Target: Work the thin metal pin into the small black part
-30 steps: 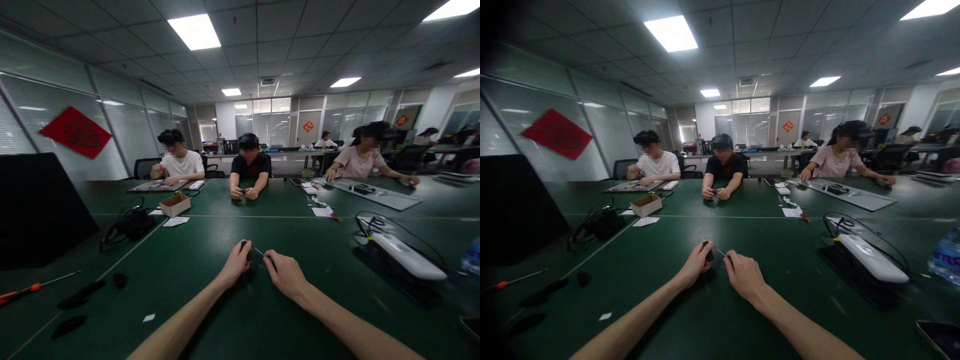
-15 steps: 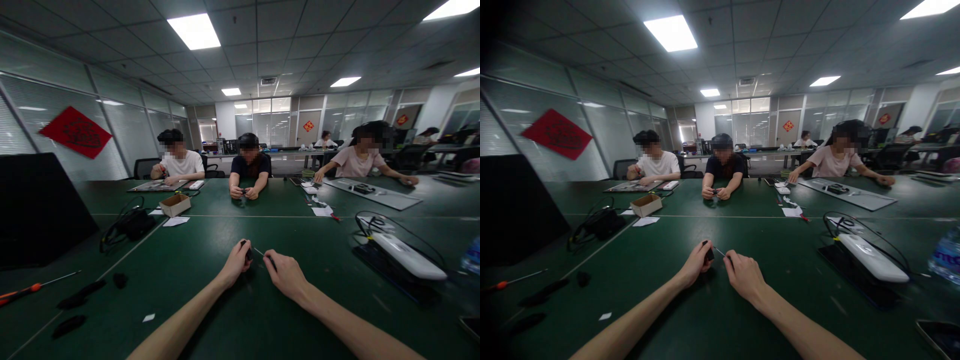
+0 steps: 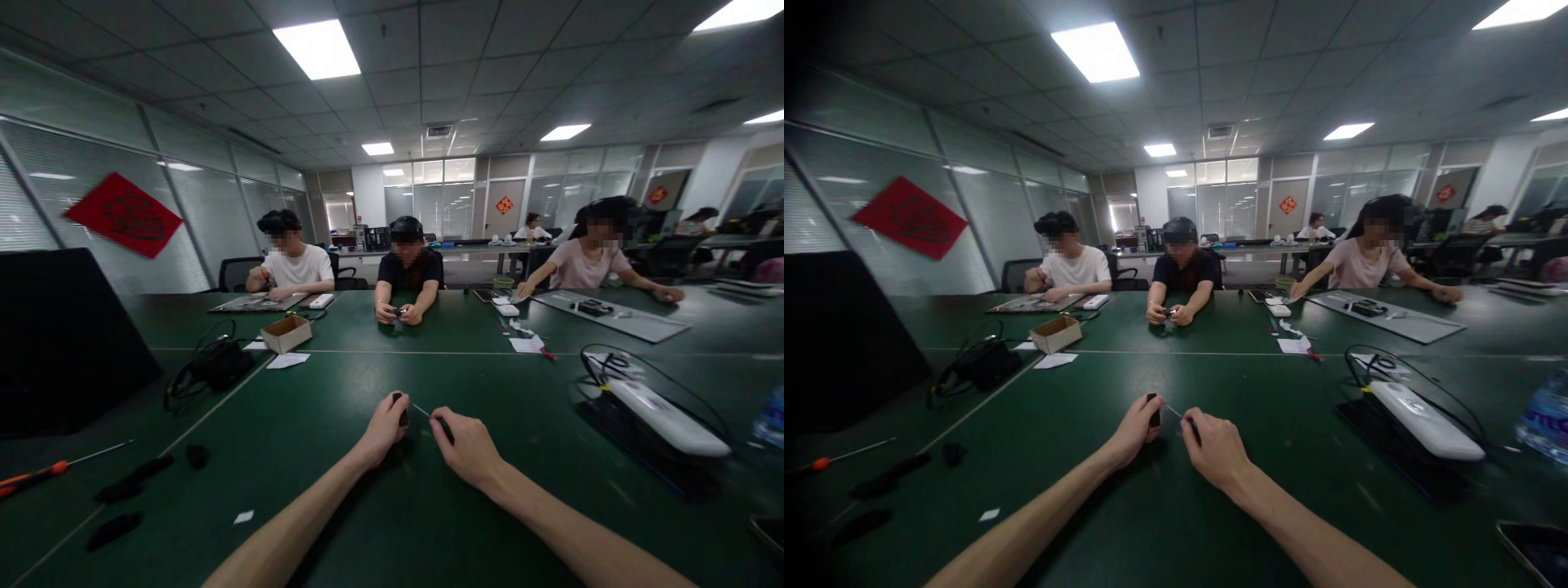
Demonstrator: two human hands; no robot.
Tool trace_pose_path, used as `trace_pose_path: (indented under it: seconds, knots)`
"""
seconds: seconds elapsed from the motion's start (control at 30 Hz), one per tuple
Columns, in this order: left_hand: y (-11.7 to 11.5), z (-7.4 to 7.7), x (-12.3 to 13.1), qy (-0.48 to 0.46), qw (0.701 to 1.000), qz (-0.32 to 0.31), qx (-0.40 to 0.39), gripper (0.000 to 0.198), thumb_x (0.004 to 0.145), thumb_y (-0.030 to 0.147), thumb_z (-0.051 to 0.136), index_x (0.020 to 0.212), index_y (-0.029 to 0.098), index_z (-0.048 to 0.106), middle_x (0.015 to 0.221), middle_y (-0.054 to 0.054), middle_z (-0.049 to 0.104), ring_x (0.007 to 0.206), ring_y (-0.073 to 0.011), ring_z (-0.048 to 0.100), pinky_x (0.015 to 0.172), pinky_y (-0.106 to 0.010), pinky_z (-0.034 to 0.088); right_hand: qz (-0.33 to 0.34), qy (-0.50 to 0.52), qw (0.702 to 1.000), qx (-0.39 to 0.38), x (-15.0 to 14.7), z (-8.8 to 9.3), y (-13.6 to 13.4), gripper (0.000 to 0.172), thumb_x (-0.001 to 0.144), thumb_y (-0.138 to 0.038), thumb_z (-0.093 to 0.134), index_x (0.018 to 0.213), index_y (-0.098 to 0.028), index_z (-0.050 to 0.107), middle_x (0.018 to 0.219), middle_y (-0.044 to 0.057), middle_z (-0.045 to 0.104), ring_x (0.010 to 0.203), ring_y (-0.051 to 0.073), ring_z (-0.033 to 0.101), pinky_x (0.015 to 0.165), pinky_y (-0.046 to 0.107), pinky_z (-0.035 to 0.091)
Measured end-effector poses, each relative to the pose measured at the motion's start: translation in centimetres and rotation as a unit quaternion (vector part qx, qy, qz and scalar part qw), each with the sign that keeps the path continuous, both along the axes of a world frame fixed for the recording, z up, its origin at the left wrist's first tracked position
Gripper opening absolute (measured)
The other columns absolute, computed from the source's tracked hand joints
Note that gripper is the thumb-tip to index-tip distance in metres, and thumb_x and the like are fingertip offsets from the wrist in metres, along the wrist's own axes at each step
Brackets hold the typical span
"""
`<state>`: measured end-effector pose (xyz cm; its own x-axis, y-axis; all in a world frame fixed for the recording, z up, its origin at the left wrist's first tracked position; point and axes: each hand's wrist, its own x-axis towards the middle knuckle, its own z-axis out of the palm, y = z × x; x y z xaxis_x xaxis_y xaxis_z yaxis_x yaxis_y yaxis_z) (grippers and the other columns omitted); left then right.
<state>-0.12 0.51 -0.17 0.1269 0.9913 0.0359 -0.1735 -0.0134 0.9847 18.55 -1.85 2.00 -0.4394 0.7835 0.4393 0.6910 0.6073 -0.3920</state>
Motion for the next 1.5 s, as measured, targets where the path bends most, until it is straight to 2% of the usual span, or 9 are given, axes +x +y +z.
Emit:
trace_pose_path:
  seconds: [0.3,0.53,0.77,1.1,1.3,1.5]
  knots:
    - [0.06,-0.02,-0.22,-0.004,1.000,-0.006,0.010,0.037,0.081,0.054,0.049,0.078,0.017,0.045,0.053,0.008,0.030,0.038,-0.0029,0.024,0.036,-0.016,0.015,0.037,-0.024,0.999,0.005,0.07,0.25,-0.24,0.028,0.094,-0.032,0.033,0.100,-0.020,0.057,0.076,0.001,0.063,0.063,0.012,0.058,0.058,0.021,0.043]
    - [0.12,-0.09,-0.15,-0.004,1.000,0.016,0.006,0.044,0.077,0.059,0.051,0.077,0.015,0.048,0.055,0.006,0.034,0.037,-0.0015,0.024,0.036,-0.015,0.012,0.048,-0.034,0.998,0.009,0.13,0.19,-0.19,0.029,0.093,-0.030,0.033,0.096,-0.021,0.060,0.073,0.001,0.063,0.061,0.011,0.057,0.058,0.021,0.042]
    - [0.18,-0.06,-0.34,-0.047,0.999,0.008,-0.007,0.050,0.078,0.066,0.042,0.073,0.016,0.045,0.046,0.008,0.028,0.034,-0.0034,0.022,0.035,-0.016,0.013,0.055,-0.049,0.997,0.008,0.06,0.27,-0.39,0.030,0.092,-0.031,0.034,0.097,-0.020,0.061,0.073,0.001,0.063,0.061,0.012,0.058,0.058,0.021,0.043]
    - [0.30,-0.21,-0.50,-0.053,0.998,-0.020,-0.006,0.054,0.081,0.067,0.034,0.070,0.016,0.045,0.043,0.007,0.027,0.032,-0.0042,0.022,0.035,-0.017,0.013,0.054,-0.034,0.998,0.016,0.05,0.20,-0.35,0.028,0.092,-0.031,0.035,0.097,-0.019,0.060,0.073,0.001,0.062,0.061,0.012,0.057,0.060,0.021,0.041]
    - [0.11,0.07,-0.47,-0.028,0.999,-0.015,0.002,0.051,0.081,0.065,0.038,0.073,0.015,0.048,0.046,0.007,0.029,0.033,-0.0038,0.023,0.035,-0.016,0.014,0.058,-0.046,0.997,0.008,-0.03,0.27,-0.40,0.029,0.093,-0.030,0.034,0.097,-0.019,0.061,0.071,0.001,0.062,0.059,0.010,0.056,0.058,0.020,0.041]
    - [-0.18,0.53,-0.23,-0.005,1.000,0.018,0.013,0.051,0.078,0.065,0.045,0.069,0.015,0.048,0.048,0.006,0.033,0.034,-0.0034,0.026,0.035,-0.017,0.016,0.054,-0.060,0.997,0.016,0.00,0.16,-0.33,0.031,0.093,-0.031,0.033,0.097,-0.020,0.061,0.072,0.001,0.062,0.061,0.011,0.056,0.059,0.021,0.041]
